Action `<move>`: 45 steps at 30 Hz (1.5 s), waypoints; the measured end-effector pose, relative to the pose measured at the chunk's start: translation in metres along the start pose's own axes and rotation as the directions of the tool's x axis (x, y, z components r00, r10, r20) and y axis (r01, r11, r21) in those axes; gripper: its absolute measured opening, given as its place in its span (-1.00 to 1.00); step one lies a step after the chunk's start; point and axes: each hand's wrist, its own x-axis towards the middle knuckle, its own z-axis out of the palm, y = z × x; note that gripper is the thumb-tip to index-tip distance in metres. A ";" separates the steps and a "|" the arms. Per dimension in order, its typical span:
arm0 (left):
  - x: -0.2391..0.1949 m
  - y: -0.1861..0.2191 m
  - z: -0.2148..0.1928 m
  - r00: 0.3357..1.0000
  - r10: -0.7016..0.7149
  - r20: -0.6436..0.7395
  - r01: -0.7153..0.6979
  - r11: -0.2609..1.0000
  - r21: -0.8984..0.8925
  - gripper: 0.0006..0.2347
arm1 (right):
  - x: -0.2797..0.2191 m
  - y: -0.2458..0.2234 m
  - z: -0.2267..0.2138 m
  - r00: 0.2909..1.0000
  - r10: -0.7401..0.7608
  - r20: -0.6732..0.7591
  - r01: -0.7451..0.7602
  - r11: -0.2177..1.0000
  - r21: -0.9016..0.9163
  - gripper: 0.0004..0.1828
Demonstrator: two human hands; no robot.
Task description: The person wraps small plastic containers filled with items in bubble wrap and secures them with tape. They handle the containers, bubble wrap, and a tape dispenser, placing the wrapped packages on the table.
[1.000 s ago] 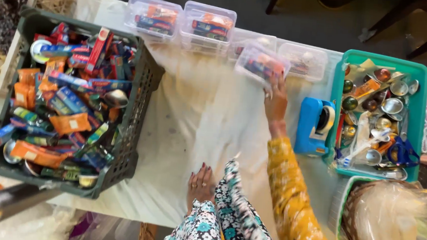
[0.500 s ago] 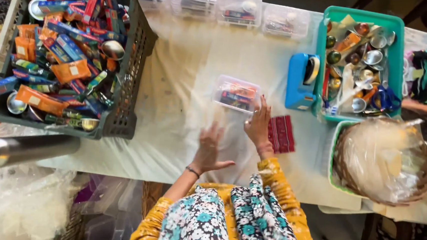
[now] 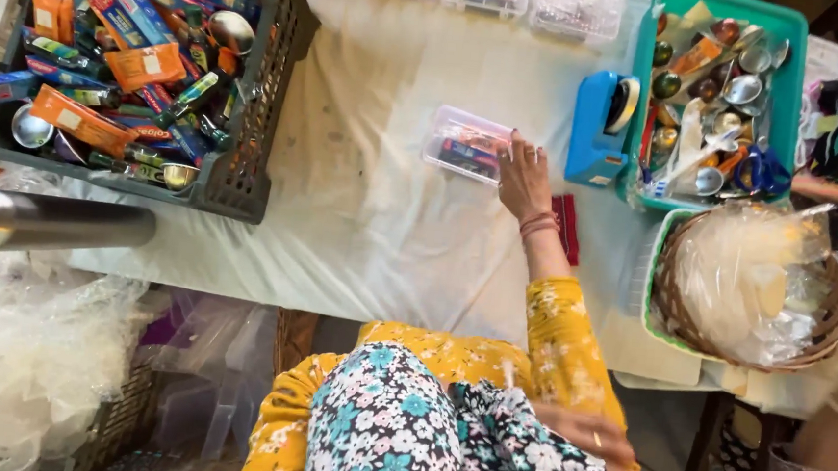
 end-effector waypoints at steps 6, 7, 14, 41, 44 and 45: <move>0.014 -0.024 -0.015 0.976 0.005 0.218 -0.021 0.997 0.073 -0.53 | 0.005 -0.003 0.005 0.999 0.000 -0.042 0.004 0.996 0.085 -0.45; 0.014 -0.026 -0.016 0.976 0.005 0.220 -0.022 0.997 0.074 -0.53 | 0.008 -0.005 0.003 0.999 0.001 -0.044 0.003 0.996 0.085 -0.45; -0.007 0.011 0.075 0.997 0.074 -0.023 -0.074 0.997 -0.010 -0.58 | 0.039 -0.022 -0.019 0.997 -0.080 -0.017 0.082 0.992 0.097 -0.54; -0.594 0.183 -0.106 -0.600 -0.297 -0.743 0.323 -0.939 0.115 -0.19 | -0.069 -0.076 0.002 0.986 0.159 -0.058 -0.126 0.920 0.372 -0.18; -0.549 0.184 -0.114 -0.578 -0.260 -0.774 0.311 -0.947 0.086 -0.54 | -0.070 -0.075 0.002 0.986 0.157 -0.062 -0.123 0.920 0.372 -0.18; -0.524 0.185 -0.119 -0.518 -0.206 -0.830 0.367 -0.930 0.002 -0.69 | -0.072 -0.077 0.002 0.987 0.150 -0.061 -0.116 0.919 0.378 -0.17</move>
